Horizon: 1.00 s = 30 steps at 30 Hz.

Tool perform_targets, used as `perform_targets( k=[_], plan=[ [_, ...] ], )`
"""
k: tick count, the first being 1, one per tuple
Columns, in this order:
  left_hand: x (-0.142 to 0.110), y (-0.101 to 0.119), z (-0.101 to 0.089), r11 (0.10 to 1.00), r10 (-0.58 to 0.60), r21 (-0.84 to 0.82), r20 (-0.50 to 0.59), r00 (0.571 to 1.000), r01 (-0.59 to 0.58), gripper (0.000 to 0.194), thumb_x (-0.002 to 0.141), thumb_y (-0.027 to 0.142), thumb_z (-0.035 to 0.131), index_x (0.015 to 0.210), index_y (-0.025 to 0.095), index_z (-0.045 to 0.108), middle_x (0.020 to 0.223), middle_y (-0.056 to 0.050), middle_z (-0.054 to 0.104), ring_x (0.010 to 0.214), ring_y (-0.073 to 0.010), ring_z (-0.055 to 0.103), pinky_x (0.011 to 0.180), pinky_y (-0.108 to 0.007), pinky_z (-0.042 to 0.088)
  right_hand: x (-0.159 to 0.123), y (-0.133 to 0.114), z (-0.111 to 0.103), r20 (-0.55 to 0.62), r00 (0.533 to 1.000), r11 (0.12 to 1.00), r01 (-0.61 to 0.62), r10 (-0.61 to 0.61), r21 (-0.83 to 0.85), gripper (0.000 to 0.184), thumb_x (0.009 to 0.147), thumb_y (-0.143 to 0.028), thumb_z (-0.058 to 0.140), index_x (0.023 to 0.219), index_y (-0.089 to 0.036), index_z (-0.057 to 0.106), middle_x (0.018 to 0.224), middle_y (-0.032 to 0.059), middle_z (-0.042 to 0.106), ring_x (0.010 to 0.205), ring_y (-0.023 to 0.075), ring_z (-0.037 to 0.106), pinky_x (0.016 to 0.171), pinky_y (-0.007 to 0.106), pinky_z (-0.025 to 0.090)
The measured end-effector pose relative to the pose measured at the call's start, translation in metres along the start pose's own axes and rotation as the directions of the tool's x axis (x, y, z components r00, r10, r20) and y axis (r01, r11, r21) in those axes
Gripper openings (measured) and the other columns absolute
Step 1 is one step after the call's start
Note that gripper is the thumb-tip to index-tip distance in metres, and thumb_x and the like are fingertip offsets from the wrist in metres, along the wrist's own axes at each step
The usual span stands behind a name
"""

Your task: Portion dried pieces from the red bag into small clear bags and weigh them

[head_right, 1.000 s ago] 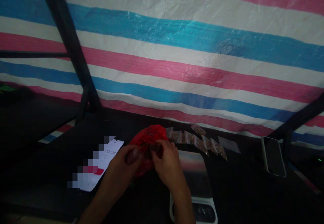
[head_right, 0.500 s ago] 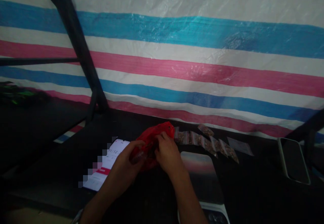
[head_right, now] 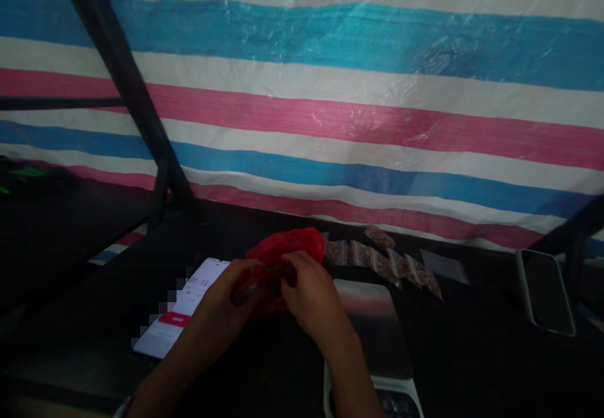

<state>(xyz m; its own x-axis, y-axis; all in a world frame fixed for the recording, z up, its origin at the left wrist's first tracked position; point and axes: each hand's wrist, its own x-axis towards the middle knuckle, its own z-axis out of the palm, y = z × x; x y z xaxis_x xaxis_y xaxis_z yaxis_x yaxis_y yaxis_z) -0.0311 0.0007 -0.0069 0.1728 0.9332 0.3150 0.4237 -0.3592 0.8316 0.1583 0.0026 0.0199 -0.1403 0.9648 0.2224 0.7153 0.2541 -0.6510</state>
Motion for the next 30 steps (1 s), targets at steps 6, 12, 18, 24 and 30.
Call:
perform_targets(
  k=[6, 12, 18, 24, 30],
  plan=[
    [-0.001, 0.001, 0.0, 0.999, 0.053, -0.01, 0.123, 0.991, -0.052, 0.039, 0.086, 0.01, 0.054, 0.119, 0.028, 0.066, 0.118, -0.005, 0.07, 0.109, -0.0234, 0.069, 0.098, -0.039, 0.056, -0.001, -0.006, 0.002, -0.002, 0.998, 0.997, -0.069, 0.069, -0.026, 0.045, 0.086, -0.003, 0.062, 0.126, -0.019, 0.071, 0.128, 0.0093, 0.073, 0.119, 0.0247, 0.069, 0.107, 0.039, 0.05],
    [-0.001, 0.002, -0.002, 0.997, 0.055, -0.061, 0.151, 0.987, -0.046, 0.044, 0.079, 0.006, 0.055, 0.115, 0.027, 0.068, 0.114, -0.004, 0.074, 0.105, -0.0223, 0.072, 0.095, -0.036, 0.058, -0.003, -0.009, 0.002, 0.031, 0.997, 0.997, -0.075, 0.074, 0.027, 0.04, 0.085, -0.001, 0.059, 0.117, -0.02, 0.075, 0.125, 0.0083, 0.074, 0.114, 0.0231, 0.07, 0.102, 0.037, 0.052],
    [-0.001, -0.005, -0.005, 0.991, -0.052, -0.116, 0.084, 0.995, 0.061, 0.042, 0.081, 0.015, 0.062, 0.121, 0.025, 0.067, 0.123, -0.007, 0.074, 0.116, -0.0255, 0.071, 0.106, -0.043, 0.056, -0.005, -0.007, 0.007, -0.002, 0.994, 0.985, -0.104, 0.105, 0.141, 0.043, 0.084, -0.005, 0.066, 0.124, -0.019, 0.074, 0.126, 0.0094, 0.077, 0.119, 0.0247, 0.07, 0.11, 0.041, 0.051],
    [-0.001, -0.009, -0.008, 0.979, -0.073, -0.184, 0.081, 0.994, 0.087, 0.043, 0.079, 0.02, 0.066, 0.122, 0.024, 0.069, 0.126, -0.007, 0.074, 0.119, -0.0269, 0.071, 0.11, -0.046, 0.055, -0.005, -0.008, 0.014, 0.021, 0.996, 0.928, -0.083, 0.081, 0.363, 0.05, 0.08, -0.004, 0.066, 0.125, -0.024, 0.072, 0.126, 0.0049, 0.078, 0.115, 0.0212, 0.074, 0.106, 0.037, 0.055],
    [-0.002, -0.012, -0.008, 0.977, -0.068, -0.198, 0.063, 0.996, 0.079, 0.05, 0.079, 0.019, 0.067, 0.128, 0.024, 0.066, 0.132, -0.009, 0.072, 0.123, -0.0279, 0.069, 0.112, -0.048, 0.053, -0.006, -0.007, 0.013, -0.005, 0.991, 0.954, -0.126, 0.132, 0.274, 0.049, 0.082, -0.005, 0.067, 0.127, -0.023, 0.068, 0.125, 0.0066, 0.078, 0.114, 0.0225, 0.074, 0.104, 0.039, 0.056]
  ],
)
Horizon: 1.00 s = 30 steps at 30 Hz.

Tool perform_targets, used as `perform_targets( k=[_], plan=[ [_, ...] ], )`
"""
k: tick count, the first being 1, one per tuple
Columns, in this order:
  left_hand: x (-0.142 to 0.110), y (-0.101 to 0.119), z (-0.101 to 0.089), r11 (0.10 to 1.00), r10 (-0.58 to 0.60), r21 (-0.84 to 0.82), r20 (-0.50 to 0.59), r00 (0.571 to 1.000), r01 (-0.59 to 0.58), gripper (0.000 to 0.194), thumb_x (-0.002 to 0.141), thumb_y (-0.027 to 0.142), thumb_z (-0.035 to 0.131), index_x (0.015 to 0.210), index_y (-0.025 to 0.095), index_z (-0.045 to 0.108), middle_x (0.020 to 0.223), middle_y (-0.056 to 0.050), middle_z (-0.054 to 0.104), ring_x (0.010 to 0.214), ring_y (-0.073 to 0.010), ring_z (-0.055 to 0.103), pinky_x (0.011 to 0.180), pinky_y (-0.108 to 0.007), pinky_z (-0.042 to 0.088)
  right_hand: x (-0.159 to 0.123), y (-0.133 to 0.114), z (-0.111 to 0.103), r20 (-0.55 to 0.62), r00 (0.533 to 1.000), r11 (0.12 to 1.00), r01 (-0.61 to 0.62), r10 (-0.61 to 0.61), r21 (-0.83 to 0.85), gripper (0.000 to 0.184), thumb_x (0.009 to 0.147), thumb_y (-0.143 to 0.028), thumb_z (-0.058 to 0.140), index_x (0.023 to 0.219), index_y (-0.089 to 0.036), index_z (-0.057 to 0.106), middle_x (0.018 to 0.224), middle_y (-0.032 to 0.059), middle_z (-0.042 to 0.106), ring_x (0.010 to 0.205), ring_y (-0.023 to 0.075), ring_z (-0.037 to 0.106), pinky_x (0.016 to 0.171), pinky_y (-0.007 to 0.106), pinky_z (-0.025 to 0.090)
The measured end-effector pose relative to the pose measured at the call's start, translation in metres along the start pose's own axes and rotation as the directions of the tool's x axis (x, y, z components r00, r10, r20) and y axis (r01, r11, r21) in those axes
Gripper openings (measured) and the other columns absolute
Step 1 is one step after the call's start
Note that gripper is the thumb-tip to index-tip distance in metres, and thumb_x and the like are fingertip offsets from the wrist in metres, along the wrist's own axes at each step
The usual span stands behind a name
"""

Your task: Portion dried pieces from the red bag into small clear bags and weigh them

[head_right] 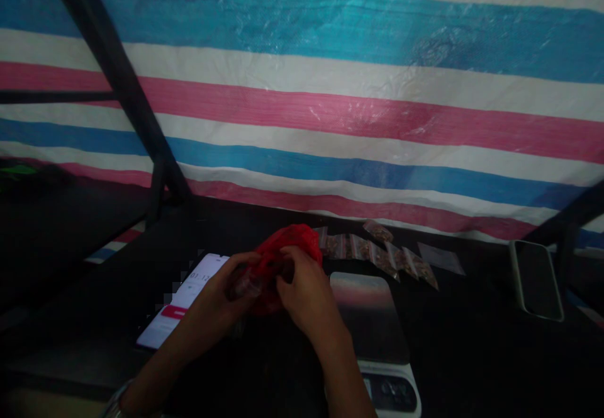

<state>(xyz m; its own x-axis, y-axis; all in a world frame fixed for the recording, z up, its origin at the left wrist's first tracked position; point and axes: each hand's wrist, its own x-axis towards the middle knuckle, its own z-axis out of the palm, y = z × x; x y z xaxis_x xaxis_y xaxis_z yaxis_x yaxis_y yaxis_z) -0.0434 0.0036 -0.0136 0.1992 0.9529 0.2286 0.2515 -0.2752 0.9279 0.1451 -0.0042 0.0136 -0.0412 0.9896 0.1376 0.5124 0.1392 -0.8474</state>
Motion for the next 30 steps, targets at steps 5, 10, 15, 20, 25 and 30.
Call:
perform_targets(
  k=[5, 10, 15, 20, 25, 30],
  plan=[
    [0.002, -0.001, 0.002, 0.998, -0.031, -0.045, 0.022, 0.999, 0.032, 0.051, 0.08, 0.022, 0.068, 0.132, 0.024, 0.064, 0.136, -0.01, 0.071, 0.127, -0.0274, 0.068, 0.114, -0.048, 0.052, 0.0, -0.004, -0.001, -0.001, 1.0, 0.979, -0.013, 0.013, -0.202, 0.051, 0.084, -0.005, 0.065, 0.132, -0.023, 0.066, 0.13, 0.0092, 0.076, 0.118, 0.0273, 0.072, 0.105, 0.044, 0.054],
    [0.002, 0.007, 0.001, 0.996, -0.057, -0.071, 0.038, 0.998, 0.06, 0.049, 0.08, 0.02, 0.068, 0.128, 0.024, 0.066, 0.127, -0.007, 0.076, 0.118, -0.0259, 0.072, 0.104, -0.042, 0.059, 0.003, -0.004, -0.001, -0.081, 0.997, 0.934, -0.025, -0.005, -0.356, 0.051, 0.084, -0.005, 0.064, 0.132, -0.022, 0.066, 0.13, 0.0115, 0.074, 0.121, 0.0312, 0.07, 0.108, 0.048, 0.052],
    [0.003, 0.012, 0.001, 0.993, -0.08, -0.089, 0.007, 0.997, 0.08, 0.051, 0.077, 0.018, 0.069, 0.128, 0.024, 0.067, 0.124, -0.006, 0.076, 0.115, -0.0262, 0.073, 0.097, -0.039, 0.061, 0.004, 0.0, 0.001, -0.042, 0.999, 0.946, 0.014, -0.029, -0.323, 0.056, 0.082, -0.002, 0.061, 0.134, -0.02, 0.065, 0.13, 0.012, 0.074, 0.122, 0.0302, 0.069, 0.111, 0.048, 0.051],
    [0.005, 0.012, 0.0, 0.976, -0.14, -0.168, 0.002, 0.99, 0.138, 0.05, 0.077, 0.027, 0.073, 0.126, 0.022, 0.066, 0.122, -0.007, 0.076, 0.111, -0.0269, 0.073, 0.095, -0.04, 0.06, 0.001, -0.004, 0.001, -0.038, 0.998, 0.985, 0.035, -0.042, -0.167, 0.054, 0.081, -0.002, 0.06, 0.129, -0.026, 0.068, 0.127, 0.0059, 0.077, 0.117, 0.0245, 0.072, 0.107, 0.042, 0.053],
    [0.005, 0.011, -0.001, 0.978, -0.119, -0.174, -0.019, 0.993, 0.113, 0.045, 0.078, 0.027, 0.073, 0.123, 0.023, 0.067, 0.121, -0.006, 0.075, 0.11, -0.0257, 0.072, 0.096, -0.039, 0.059, 0.0, -0.007, 0.0, -0.082, 0.995, 0.987, 0.034, -0.048, -0.159, 0.053, 0.08, -0.002, 0.063, 0.127, -0.025, 0.068, 0.126, 0.0052, 0.077, 0.117, 0.0238, 0.072, 0.108, 0.042, 0.053],
    [0.005, 0.008, -0.003, 0.983, -0.109, -0.157, -0.055, 0.992, 0.1, 0.047, 0.076, 0.022, 0.071, 0.123, 0.023, 0.067, 0.116, -0.005, 0.075, 0.107, -0.0252, 0.072, 0.093, -0.039, 0.06, -0.001, -0.011, -0.002, -0.085, 0.995, 0.984, 0.032, -0.048, -0.176, 0.053, 0.082, -0.004, 0.065, 0.13, -0.025, 0.067, 0.126, 0.005, 0.077, 0.116, 0.0238, 0.072, 0.107, 0.042, 0.053]
  ],
)
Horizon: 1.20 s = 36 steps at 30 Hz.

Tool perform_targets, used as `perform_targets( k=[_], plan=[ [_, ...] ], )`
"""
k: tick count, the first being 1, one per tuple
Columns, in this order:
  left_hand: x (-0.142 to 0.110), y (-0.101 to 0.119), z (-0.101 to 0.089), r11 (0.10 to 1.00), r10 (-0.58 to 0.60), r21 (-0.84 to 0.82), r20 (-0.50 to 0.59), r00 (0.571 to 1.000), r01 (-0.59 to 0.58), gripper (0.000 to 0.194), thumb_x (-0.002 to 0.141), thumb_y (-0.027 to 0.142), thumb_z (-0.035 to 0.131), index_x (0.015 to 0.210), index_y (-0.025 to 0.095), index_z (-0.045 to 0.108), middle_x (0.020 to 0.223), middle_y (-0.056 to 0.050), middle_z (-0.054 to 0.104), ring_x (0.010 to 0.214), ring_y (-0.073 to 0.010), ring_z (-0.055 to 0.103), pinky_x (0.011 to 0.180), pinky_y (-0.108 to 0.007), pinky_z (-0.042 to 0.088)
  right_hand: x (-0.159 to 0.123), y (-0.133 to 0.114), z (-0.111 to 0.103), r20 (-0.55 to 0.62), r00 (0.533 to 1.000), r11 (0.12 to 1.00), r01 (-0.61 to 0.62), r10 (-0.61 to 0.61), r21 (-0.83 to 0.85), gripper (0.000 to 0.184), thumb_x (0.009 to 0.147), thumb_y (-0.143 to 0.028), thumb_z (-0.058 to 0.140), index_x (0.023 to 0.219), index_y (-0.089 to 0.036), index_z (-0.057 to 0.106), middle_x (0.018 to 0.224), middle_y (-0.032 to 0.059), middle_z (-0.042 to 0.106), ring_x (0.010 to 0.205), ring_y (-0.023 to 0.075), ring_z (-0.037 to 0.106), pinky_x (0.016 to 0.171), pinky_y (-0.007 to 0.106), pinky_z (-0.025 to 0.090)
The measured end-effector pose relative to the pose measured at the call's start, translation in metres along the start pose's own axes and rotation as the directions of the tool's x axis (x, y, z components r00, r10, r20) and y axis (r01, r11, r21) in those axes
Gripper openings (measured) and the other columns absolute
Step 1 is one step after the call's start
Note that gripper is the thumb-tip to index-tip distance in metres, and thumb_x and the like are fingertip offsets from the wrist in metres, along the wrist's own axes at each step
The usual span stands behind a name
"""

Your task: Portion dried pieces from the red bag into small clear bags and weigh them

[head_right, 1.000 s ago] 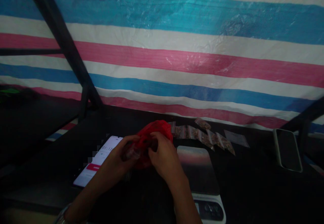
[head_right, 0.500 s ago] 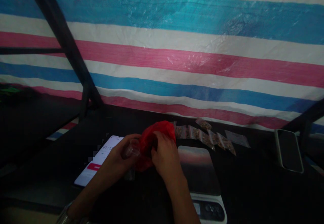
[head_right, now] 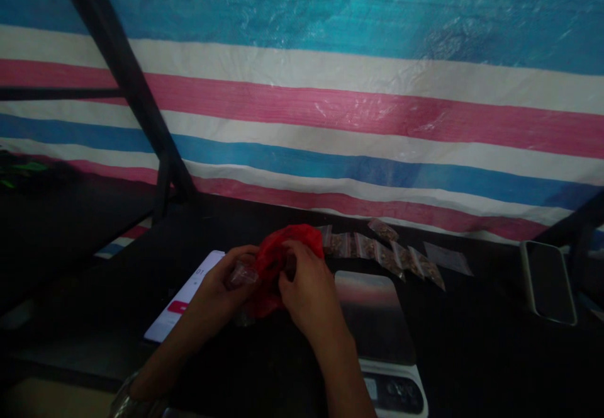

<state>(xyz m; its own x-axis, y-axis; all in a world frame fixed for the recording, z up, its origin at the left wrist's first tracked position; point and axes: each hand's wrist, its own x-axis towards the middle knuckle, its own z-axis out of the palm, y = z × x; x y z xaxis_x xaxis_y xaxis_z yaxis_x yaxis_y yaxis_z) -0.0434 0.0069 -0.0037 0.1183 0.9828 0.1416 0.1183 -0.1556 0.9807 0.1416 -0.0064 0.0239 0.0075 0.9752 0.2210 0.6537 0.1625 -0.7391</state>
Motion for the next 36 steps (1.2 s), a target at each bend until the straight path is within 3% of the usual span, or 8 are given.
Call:
perform_targets(
  k=[4, 11, 17, 21, 25, 30, 36],
  plan=[
    [0.0, -0.001, 0.0, 1.0, 0.003, -0.026, -0.015, 1.0, -0.003, 0.044, 0.077, 0.024, 0.072, 0.121, 0.023, 0.068, 0.113, -0.004, 0.074, 0.102, -0.0239, 0.072, 0.088, -0.037, 0.06, 0.0, -0.005, -0.001, -0.038, 0.999, 0.999, -0.023, 0.022, -0.036, 0.052, 0.083, -0.006, 0.066, 0.132, -0.023, 0.066, 0.123, 0.0066, 0.078, 0.113, 0.025, 0.073, 0.104, 0.043, 0.055],
    [-0.001, 0.003, 0.001, 1.0, 0.014, -0.016, -0.015, 1.0, -0.014, 0.047, 0.073, 0.017, 0.069, 0.119, 0.024, 0.069, 0.109, -0.002, 0.075, 0.102, -0.0226, 0.071, 0.091, -0.035, 0.057, -0.002, -0.009, 0.013, 0.075, 0.995, 0.995, -0.056, 0.062, -0.077, 0.057, 0.083, -0.004, 0.063, 0.137, -0.021, 0.064, 0.131, 0.0104, 0.075, 0.121, 0.031, 0.071, 0.108, 0.05, 0.052],
    [0.0, 0.005, -0.002, 0.996, -0.039, -0.084, -0.019, 0.999, 0.038, 0.047, 0.072, 0.023, 0.072, 0.119, 0.023, 0.068, 0.109, -0.003, 0.073, 0.1, -0.0238, 0.071, 0.09, -0.036, 0.056, -0.002, -0.01, 0.015, 0.071, 0.996, 0.998, -0.058, 0.059, -0.021, 0.055, 0.084, -0.004, 0.064, 0.135, -0.021, 0.064, 0.131, 0.0096, 0.075, 0.119, 0.028, 0.071, 0.108, 0.046, 0.052],
    [0.003, 0.0, -0.005, 0.989, -0.094, -0.119, -0.031, 0.995, 0.09, 0.049, 0.072, 0.029, 0.075, 0.12, 0.022, 0.066, 0.113, -0.005, 0.073, 0.101, -0.0266, 0.071, 0.091, -0.041, 0.056, -0.002, -0.008, 0.004, 0.054, 0.997, 0.997, -0.05, 0.047, 0.063, 0.051, 0.082, -0.004, 0.066, 0.13, -0.023, 0.066, 0.12, 0.0051, 0.078, 0.108, 0.0231, 0.074, 0.099, 0.039, 0.055],
    [0.004, -0.006, -0.007, 0.995, -0.089, -0.055, -0.023, 0.996, 0.088, 0.048, 0.071, 0.028, 0.074, 0.118, 0.022, 0.068, 0.113, -0.006, 0.073, 0.103, -0.0283, 0.071, 0.094, -0.043, 0.056, -0.006, -0.005, -0.012, 0.046, 0.998, 0.997, -0.03, 0.034, -0.073, 0.054, 0.08, 0.001, 0.064, 0.129, -0.022, 0.067, 0.123, 0.0069, 0.077, 0.112, 0.0242, 0.072, 0.102, 0.039, 0.052],
    [0.0, -0.001, -0.006, 0.997, -0.066, -0.047, 0.007, 0.998, 0.066, 0.042, 0.074, 0.022, 0.068, 0.117, 0.024, 0.07, 0.11, -0.004, 0.075, 0.099, -0.0258, 0.073, 0.088, -0.038, 0.058, -0.012, -0.008, -0.009, 0.186, 0.981, 0.964, 0.004, 0.047, -0.267, 0.058, 0.077, 0.004, 0.061, 0.129, -0.02, 0.069, 0.127, 0.0093, 0.077, 0.119, 0.0297, 0.071, 0.105, 0.045, 0.05],
    [-0.007, 0.009, 0.004, 0.974, -0.151, -0.172, -0.009, 0.989, 0.147, 0.043, 0.074, 0.023, 0.074, 0.117, 0.024, 0.071, 0.104, -0.003, 0.076, 0.089, -0.0228, 0.075, 0.076, -0.032, 0.06, -0.014, -0.01, -0.003, 0.244, 0.965, 0.971, -0.036, 0.095, -0.238, 0.056, 0.081, 0.005, 0.06, 0.13, -0.021, 0.068, 0.132, 0.0092, 0.075, 0.121, 0.0281, 0.07, 0.103, 0.041, 0.052]
  ],
)
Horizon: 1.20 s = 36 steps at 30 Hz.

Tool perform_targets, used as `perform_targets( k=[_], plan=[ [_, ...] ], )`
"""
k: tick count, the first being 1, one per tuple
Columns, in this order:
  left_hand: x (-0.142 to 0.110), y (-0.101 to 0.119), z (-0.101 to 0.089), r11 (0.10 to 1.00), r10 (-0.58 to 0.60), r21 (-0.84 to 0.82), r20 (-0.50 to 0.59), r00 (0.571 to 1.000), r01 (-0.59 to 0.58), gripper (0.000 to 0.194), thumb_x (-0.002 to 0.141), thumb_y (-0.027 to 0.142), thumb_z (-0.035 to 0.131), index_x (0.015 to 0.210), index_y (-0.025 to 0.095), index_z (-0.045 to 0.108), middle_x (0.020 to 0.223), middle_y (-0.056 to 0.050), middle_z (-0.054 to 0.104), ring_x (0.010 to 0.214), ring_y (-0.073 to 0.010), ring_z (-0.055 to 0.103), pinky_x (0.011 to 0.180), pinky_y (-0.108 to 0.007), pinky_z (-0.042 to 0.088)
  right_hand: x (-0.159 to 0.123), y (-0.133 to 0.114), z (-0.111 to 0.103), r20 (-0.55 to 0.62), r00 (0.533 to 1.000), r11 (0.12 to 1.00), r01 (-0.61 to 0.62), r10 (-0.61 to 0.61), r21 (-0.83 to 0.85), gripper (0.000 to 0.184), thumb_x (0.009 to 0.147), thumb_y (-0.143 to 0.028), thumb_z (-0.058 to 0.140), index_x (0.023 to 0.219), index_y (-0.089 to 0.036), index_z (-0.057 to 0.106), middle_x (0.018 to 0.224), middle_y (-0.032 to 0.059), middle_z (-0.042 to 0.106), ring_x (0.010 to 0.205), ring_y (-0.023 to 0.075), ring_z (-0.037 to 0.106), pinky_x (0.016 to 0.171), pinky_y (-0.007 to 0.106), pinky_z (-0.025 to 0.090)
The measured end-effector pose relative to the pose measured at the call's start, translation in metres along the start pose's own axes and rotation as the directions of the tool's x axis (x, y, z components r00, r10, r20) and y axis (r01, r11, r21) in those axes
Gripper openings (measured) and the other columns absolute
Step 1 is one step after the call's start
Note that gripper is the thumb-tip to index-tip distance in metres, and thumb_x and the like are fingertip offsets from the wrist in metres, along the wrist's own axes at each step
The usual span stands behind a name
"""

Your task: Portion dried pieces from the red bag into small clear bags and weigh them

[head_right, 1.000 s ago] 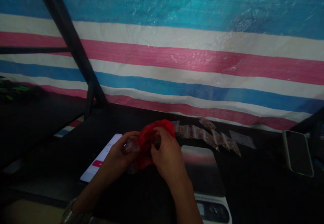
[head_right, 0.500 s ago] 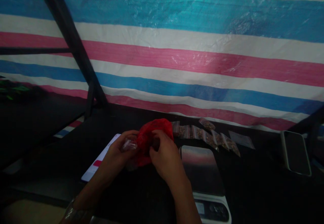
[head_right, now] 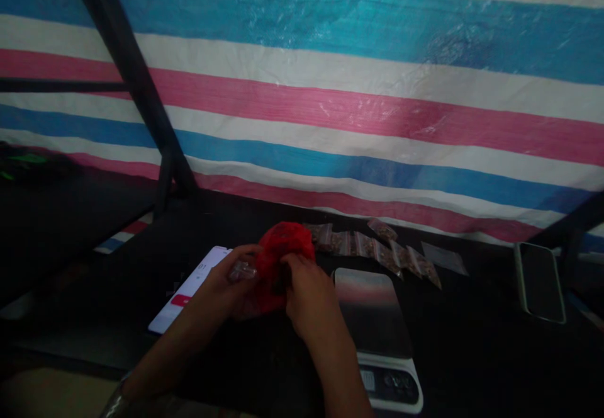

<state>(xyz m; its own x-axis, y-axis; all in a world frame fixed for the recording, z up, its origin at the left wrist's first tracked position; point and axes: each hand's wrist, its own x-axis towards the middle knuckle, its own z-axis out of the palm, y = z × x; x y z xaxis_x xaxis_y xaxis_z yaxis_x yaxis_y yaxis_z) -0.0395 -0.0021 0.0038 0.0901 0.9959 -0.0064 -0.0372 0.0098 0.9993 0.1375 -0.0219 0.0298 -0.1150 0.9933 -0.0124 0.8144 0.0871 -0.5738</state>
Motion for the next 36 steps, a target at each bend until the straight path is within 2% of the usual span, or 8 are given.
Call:
perform_targets(
  k=[3, 6, 9, 14, 21, 28, 32, 36],
  plan=[
    [-0.002, 0.005, 0.005, 0.98, -0.113, -0.168, -0.021, 0.993, 0.108, 0.051, 0.073, 0.031, 0.081, 0.122, 0.025, 0.068, 0.1, -0.002, 0.077, 0.074, -0.0203, 0.074, 0.061, -0.029, 0.059, -0.001, 0.003, 0.0, -0.006, 1.0, 0.999, 0.014, -0.013, 0.035, 0.057, 0.08, 0.005, 0.061, 0.13, -0.021, 0.068, 0.132, 0.0087, 0.075, 0.123, 0.0276, 0.07, 0.105, 0.04, 0.051],
    [-0.001, 0.011, 0.005, 0.936, -0.152, -0.329, -0.064, 0.986, 0.123, 0.061, 0.066, 0.033, 0.088, 0.122, 0.025, 0.066, 0.095, -0.001, 0.077, 0.073, -0.0199, 0.075, 0.061, -0.028, 0.06, -0.001, 0.007, 0.0, -0.007, 1.0, 0.998, 0.01, -0.01, 0.064, 0.055, 0.08, 0.004, 0.063, 0.128, -0.022, 0.069, 0.132, 0.0088, 0.075, 0.122, 0.0269, 0.07, 0.104, 0.039, 0.052],
    [-0.002, 0.013, 0.002, 0.938, -0.158, -0.325, -0.084, 0.984, 0.123, 0.063, 0.063, 0.031, 0.09, 0.12, 0.023, 0.067, 0.09, -0.001, 0.078, 0.074, -0.0199, 0.076, 0.062, -0.026, 0.06, -0.002, 0.011, 0.002, 0.002, 1.0, 0.996, 0.012, -0.012, 0.087, 0.06, 0.078, 0.005, 0.064, 0.131, -0.023, 0.067, 0.134, 0.0088, 0.074, 0.123, 0.0262, 0.071, 0.106, 0.038, 0.052],
    [-0.007, 0.007, 0.002, 0.948, -0.225, -0.223, 0.042, 0.973, 0.229, 0.058, 0.071, 0.03, 0.087, 0.125, 0.022, 0.067, 0.096, -0.003, 0.079, 0.078, -0.0203, 0.076, 0.071, -0.03, 0.063, -0.004, 0.012, 0.003, 0.025, 1.0, 0.998, 0.008, -0.01, 0.063, 0.063, 0.079, 0.008, 0.059, 0.133, -0.023, 0.067, 0.135, 0.0098, 0.074, 0.124, 0.0265, 0.071, 0.106, 0.039, 0.052],
    [0.001, 0.016, 0.01, 0.823, -0.362, -0.477, -0.021, 0.932, 0.309, 0.045, 0.078, 0.01, 0.073, 0.121, 0.02, 0.066, 0.093, -0.005, 0.08, 0.078, -0.0201, 0.079, 0.069, -0.028, 0.064, -0.005, 0.008, -0.001, -0.012, 0.997, 0.997, 0.08, -0.08, 0.0, 0.054, 0.08, -0.003, 0.074, 0.13, -0.022, 0.07, 0.127, 0.0126, 0.074, 0.115, 0.0298, 0.072, 0.101, 0.042, 0.053],
    [0.0, 0.028, 0.01, 0.817, -0.403, -0.463, -0.032, 0.914, 0.344, 0.044, 0.078, 0.007, 0.07, 0.12, 0.02, 0.065, 0.093, -0.005, 0.08, 0.076, -0.0194, 0.078, 0.062, -0.025, 0.062, -0.005, 0.023, 0.012, -0.073, 0.991, 0.932, 0.13, -0.111, 0.338, 0.059, 0.077, 0.0, 0.074, 0.128, -0.028, 0.07, 0.126, 0.0067, 0.076, 0.116, 0.0249, 0.073, 0.102, 0.038, 0.056],
    [0.002, 0.018, 0.003, 0.88, -0.32, -0.387, -0.053, 0.946, 0.276, 0.056, 0.075, 0.017, 0.076, 0.129, 0.022, 0.062, 0.095, -0.004, 0.078, 0.076, -0.0211, 0.077, 0.067, -0.031, 0.063, -0.003, 0.032, 0.012, -0.079, 0.99, 0.832, 0.143, -0.119, 0.535, 0.063, 0.075, 0.005, 0.065, 0.13, -0.027, 0.068, 0.119, 0.0035, 0.079, 0.112, 0.0205, 0.075, 0.1, 0.035, 0.057],
    [0.005, 0.004, -0.004, 1.0, -0.005, -0.009, -0.14, 0.99, 0.004, 0.059, 0.074, 0.026, 0.08, 0.13, 0.025, 0.062, 0.105, -0.002, 0.073, 0.084, -0.0211, 0.074, 0.077, -0.034, 0.062, -0.003, 0.03, 0.0, -0.099, 0.993, 0.791, 0.108, -0.059, 0.603, 0.055, 0.076, -0.002, 0.07, 0.126, -0.025, 0.065, 0.114, 0.0021, 0.079, 0.11, 0.019, 0.075, 0.101, 0.034, 0.056]
  ],
)
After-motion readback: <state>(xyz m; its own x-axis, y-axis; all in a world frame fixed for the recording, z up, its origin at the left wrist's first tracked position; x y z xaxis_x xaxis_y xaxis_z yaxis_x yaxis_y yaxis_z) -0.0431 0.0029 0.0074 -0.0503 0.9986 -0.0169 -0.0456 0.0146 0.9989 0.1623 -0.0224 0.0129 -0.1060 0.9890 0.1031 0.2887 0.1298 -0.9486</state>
